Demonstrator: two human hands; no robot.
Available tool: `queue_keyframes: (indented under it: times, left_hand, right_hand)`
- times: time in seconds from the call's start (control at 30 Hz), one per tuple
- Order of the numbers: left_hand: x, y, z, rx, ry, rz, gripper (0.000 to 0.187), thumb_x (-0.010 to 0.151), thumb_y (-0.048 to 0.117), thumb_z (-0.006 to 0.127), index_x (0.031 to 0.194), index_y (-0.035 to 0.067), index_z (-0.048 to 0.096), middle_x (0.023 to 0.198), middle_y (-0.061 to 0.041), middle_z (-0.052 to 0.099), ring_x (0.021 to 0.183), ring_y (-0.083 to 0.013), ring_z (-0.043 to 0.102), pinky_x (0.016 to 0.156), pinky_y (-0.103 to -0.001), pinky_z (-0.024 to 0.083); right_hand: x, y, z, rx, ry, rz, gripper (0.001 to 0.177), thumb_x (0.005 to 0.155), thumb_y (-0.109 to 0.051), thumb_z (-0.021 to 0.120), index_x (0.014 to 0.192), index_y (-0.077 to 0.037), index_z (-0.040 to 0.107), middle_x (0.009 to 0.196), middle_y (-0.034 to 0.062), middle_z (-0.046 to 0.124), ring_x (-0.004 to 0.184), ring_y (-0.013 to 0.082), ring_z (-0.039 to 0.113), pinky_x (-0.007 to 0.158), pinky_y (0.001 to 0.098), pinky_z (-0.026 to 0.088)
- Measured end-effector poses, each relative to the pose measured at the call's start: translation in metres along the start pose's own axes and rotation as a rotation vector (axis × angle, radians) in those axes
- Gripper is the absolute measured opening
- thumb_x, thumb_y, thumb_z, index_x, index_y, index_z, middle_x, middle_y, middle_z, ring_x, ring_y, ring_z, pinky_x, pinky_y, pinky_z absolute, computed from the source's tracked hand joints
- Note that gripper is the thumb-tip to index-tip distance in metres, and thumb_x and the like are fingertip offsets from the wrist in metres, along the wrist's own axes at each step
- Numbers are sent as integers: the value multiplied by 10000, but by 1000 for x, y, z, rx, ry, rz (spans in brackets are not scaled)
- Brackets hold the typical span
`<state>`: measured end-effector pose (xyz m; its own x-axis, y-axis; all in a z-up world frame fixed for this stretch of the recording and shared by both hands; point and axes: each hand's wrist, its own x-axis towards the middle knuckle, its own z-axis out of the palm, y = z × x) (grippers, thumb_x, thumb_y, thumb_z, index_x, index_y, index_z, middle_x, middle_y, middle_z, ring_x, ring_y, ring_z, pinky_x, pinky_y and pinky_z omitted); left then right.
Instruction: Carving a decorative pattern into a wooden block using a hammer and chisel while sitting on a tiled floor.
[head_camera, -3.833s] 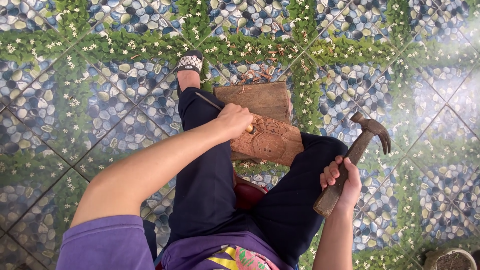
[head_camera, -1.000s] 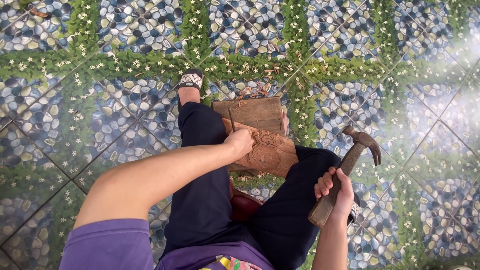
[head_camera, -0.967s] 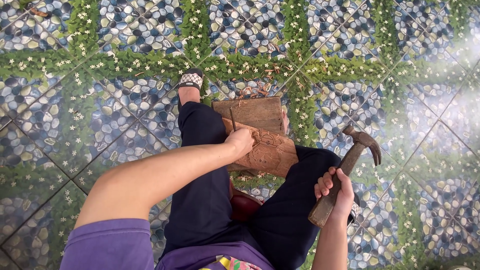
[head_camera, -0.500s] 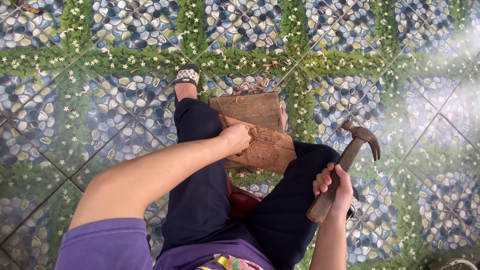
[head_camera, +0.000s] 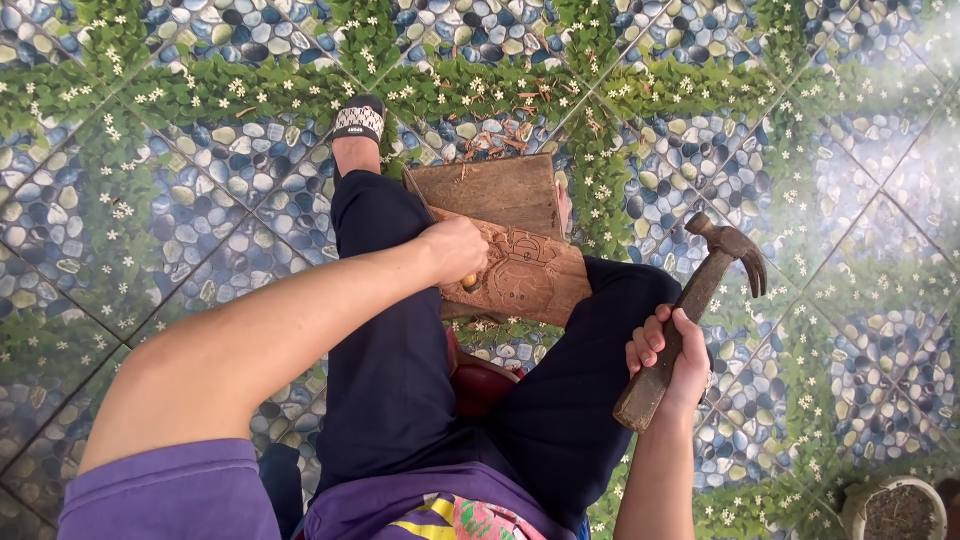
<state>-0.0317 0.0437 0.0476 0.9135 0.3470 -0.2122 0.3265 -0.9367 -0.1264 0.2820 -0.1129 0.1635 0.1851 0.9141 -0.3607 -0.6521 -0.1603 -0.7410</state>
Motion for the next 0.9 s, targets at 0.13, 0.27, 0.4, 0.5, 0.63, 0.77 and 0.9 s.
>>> queue_keyframes:
  times: [0.13, 0.27, 0.4, 0.5, 0.63, 0.77, 0.9]
  left_hand:
    - [-5, -6, -11, -63, -11, 25, 51, 722, 248, 730, 763, 242, 760, 765, 37, 759, 788, -227, 741, 687, -439, 585]
    - [-16, 15, -65, -288, -35, 65, 149, 680, 266, 756, 799, 181, 783, 781, -33, 764, 807, -298, 743, 727, -485, 587]
    - [0, -1, -92, -421, 7, -83, 84, 769, 133, 766, 840, 101, 798, 805, -108, 765, 812, -312, 755, 737, -470, 609]
    - [13, -47, -114, -471, 230, -370, 109, 860, 133, 800, 941, 61, 785, 831, -159, 740, 731, -316, 727, 709, -425, 616]
    - [6, -74, -163, -224, 155, -586, 708, 945, 227, 754, 1503, -36, 405, 759, -84, 641, 473, -156, 562, 384, -335, 502]
    - [2, -69, -157, -333, -209, -439, 75, 894, 143, 736, 921, 74, 738, 879, -78, 690, 699, -237, 680, 576, -395, 575]
    - [4, -53, -129, -310, -431, -284, 96, 906, 193, 740, 950, 109, 754, 957, -72, 703, 802, -234, 704, 658, -400, 576]
  right_hand:
    - [-1, 0, 0, 8, 4, 8, 180, 1058, -273, 475, 1057, -94, 468, 608, -49, 371, 421, 100, 426, 386, 288, 424]
    - [-1, -2, 2, 3, 13, 11, 172, 1057, -267, 471, 1058, -95, 471, 609, -55, 372, 422, 99, 429, 385, 284, 429]
    - [-3, -3, 4, -40, 28, 8, 176, 1055, -286, 472, 1050, -110, 473, 610, -77, 370, 423, 79, 430, 387, 267, 419]
    - [-9, -2, 12, -38, 32, -22, 169, 1050, -268, 487, 1042, -99, 484, 614, -82, 396, 430, 64, 459, 385, 265, 430]
    - [-16, -12, 27, 72, 127, 55, 151, 988, -230, 558, 952, -84, 538, 604, -32, 414, 425, 71, 367, 377, 244, 315]
    - [-13, -12, 28, 76, 145, 57, 157, 1002, -237, 549, 957, -86, 547, 603, -29, 412, 422, 75, 364, 374, 246, 328]
    - [-14, -13, 29, 54, 150, 57, 159, 1000, -240, 550, 969, -84, 544, 600, -28, 408, 420, 74, 355, 372, 242, 340]
